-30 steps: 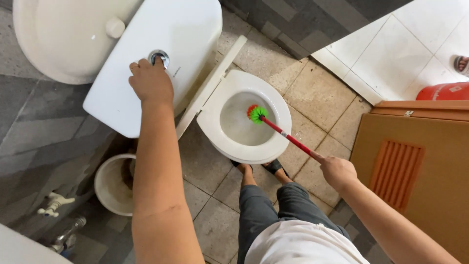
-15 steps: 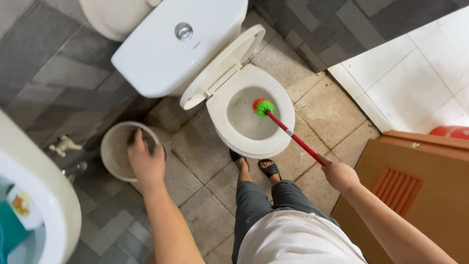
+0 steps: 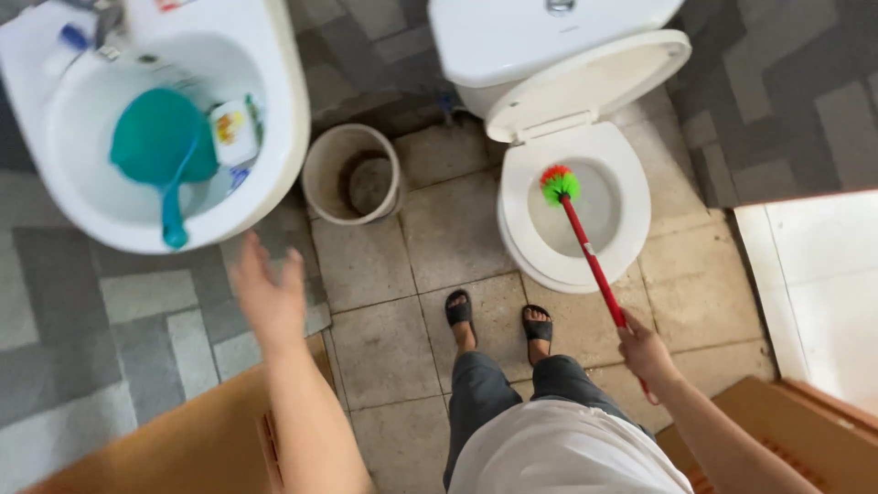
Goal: Scrubbing the toilet seat, rim, and bowl using a sponge and a toilet brush, and cleaning the floor around the toilet.
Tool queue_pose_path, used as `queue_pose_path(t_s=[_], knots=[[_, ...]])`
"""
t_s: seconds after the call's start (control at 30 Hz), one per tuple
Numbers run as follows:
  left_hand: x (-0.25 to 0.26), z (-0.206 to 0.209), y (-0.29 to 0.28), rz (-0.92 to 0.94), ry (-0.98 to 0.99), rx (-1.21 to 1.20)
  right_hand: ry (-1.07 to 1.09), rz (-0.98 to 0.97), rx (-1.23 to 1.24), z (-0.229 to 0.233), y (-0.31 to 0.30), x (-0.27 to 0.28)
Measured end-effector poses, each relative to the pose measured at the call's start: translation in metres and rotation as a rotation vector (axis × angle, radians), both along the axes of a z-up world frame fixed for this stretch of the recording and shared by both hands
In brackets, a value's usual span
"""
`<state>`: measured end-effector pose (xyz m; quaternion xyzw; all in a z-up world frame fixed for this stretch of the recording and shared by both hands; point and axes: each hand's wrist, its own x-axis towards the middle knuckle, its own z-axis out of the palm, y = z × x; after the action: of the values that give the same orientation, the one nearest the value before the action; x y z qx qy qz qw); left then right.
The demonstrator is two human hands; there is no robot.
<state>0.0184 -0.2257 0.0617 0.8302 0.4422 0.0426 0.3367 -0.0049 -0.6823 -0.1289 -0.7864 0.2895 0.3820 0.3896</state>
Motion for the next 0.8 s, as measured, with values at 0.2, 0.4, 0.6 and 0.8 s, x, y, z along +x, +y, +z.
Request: queue_pose_path(t_s=[0.2,0.4,0.6,0.8], knots=[[0.039,0.008,0.118,-0.199,-0.245,0.492,0.004,-0.045,0.211,0.011,0.073,-0.012],[0.141,-0.009,0.212,-0.32,-0.417,0.691,-0.08,0.019,0.252,-0.008,0.135,-0.028],[0.242,-0.003,0.281,-0.21,-0.255,0.629,-0.069,-0.13,0.125,-0.055,0.163,-0.061],[0.312,-0.017,0.336,-0.203,0.118,0.726,-0.051,-0.421,0.107,-0.123,0.17,-0.094]])
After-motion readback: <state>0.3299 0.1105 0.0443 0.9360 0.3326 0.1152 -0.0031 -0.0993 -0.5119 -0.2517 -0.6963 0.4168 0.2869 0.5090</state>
